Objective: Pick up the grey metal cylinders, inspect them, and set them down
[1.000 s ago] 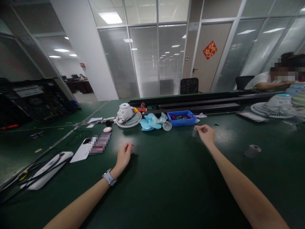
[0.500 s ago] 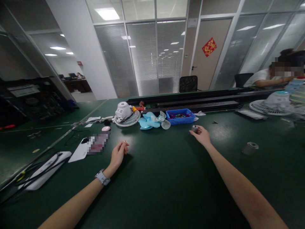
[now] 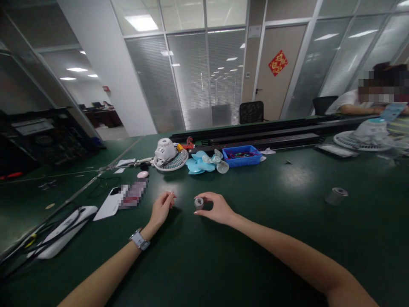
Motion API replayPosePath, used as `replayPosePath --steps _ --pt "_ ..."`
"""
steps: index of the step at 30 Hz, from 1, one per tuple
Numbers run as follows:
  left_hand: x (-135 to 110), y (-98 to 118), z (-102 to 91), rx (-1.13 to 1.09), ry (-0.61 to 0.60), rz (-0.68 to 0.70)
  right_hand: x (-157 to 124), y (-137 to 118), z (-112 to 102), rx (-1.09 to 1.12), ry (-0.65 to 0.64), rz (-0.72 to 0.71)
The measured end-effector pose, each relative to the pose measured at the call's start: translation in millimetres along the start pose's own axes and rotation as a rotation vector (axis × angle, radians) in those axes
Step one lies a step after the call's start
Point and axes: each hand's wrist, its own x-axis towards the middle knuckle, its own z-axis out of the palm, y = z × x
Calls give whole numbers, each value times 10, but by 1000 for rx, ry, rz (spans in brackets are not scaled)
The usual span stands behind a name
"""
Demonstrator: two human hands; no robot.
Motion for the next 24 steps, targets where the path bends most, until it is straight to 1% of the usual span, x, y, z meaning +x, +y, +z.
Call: replayPosePath --steps 2,3,5,7,8,9,11,14,17,21,23,24 --pt "-14 33 -1 42 -13 25 -33 29 68 21 -55 12" --pt "-28 66 1 77 -36 60 -47 59 74 31 -66 25" --pt "-72 174 17 162 -123 184 -65 118 64 39 -66 42" --pt "-131 324 56 234 -238 339 -72 151 53 40 -64 38" --pt "-161 403 85 254 -286 393 -73 157 53 40 -64 30" --pt "-190 479 118 266 -329 427 -74 159 56 39 -64 23" --pt "-231 599 190 279 -378 441 -75 157 70 34 -59 8" --pt "-251 679 282 214 -375 372 -81 160 91 18 -53 -2" --pt "-251 684 321 127 -337 324 -85 173 102 -12 -38 -5" --pt "-248 654 265 129 -221 339 -92 181 100 -32 -27 -10" --pt "-235 586 204 158 -183 347 -96 174 96 -29 -29 -7" --pt "-228 530 174 191 -186 355 -99 170 96 -31 -31 -8"
